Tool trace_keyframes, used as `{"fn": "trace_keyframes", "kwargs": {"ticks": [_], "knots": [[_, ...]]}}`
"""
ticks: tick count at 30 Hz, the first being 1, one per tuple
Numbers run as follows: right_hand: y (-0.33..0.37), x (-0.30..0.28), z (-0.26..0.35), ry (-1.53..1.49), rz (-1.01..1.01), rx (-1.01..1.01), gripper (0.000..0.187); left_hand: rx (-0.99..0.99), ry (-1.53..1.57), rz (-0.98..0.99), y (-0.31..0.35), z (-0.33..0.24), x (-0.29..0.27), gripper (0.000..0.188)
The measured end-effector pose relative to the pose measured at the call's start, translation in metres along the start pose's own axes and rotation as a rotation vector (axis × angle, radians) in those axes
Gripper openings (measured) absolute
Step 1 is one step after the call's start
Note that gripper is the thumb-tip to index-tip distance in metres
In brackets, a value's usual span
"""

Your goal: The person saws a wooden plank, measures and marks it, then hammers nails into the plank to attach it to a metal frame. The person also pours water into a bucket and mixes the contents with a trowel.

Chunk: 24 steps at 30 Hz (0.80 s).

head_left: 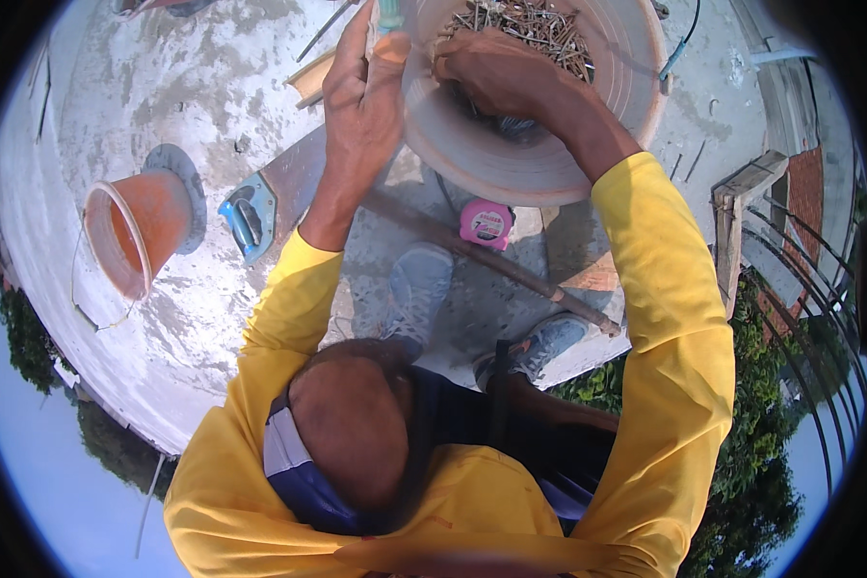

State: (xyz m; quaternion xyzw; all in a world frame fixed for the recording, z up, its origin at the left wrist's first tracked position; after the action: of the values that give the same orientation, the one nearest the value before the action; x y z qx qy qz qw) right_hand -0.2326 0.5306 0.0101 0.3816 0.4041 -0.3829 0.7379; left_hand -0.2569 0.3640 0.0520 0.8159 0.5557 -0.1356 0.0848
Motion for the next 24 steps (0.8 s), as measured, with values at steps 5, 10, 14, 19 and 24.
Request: {"fn": "trace_keyframes", "kwargs": {"ticks": [5,10,14,19,24], "knots": [[0.004,0.008,0.007,0.275,-0.223,-0.081,0.019,0.140,0.047,0.093,-0.009,0.009,-0.007,0.055],[0.005,0.031,0.017,0.289,-0.235,0.035,0.019,0.130,0.013,0.028,0.002,0.003,0.002,0.055],[0.000,0.041,0.021,0.284,-0.205,0.201,0.017,0.055,0.072,0.065,0.011,-0.006,0.009,0.054],[0.000,0.046,0.024,0.214,-0.167,0.292,0.019,0.108,0.161,0.035,0.008,-0.010,0.009,0.053],[-0.001,0.046,0.025,0.307,-0.207,0.257,0.020,0.070,0.145,-0.015,0.004,-0.007,0.012,0.052]]}}
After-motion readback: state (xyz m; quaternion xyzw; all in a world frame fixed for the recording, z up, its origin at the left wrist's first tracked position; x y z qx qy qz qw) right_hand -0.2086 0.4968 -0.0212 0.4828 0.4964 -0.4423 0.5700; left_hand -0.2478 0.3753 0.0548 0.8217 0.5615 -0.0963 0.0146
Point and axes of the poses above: each hand's wrist, its own y-axis away from the middle knuckle, its own x-axis out of the palm, z = x × y, the point moved 4 cm from there along -y, towards the middle knuckle, and after that the axes turned 1 degree about -z, right-handed, at the moved point
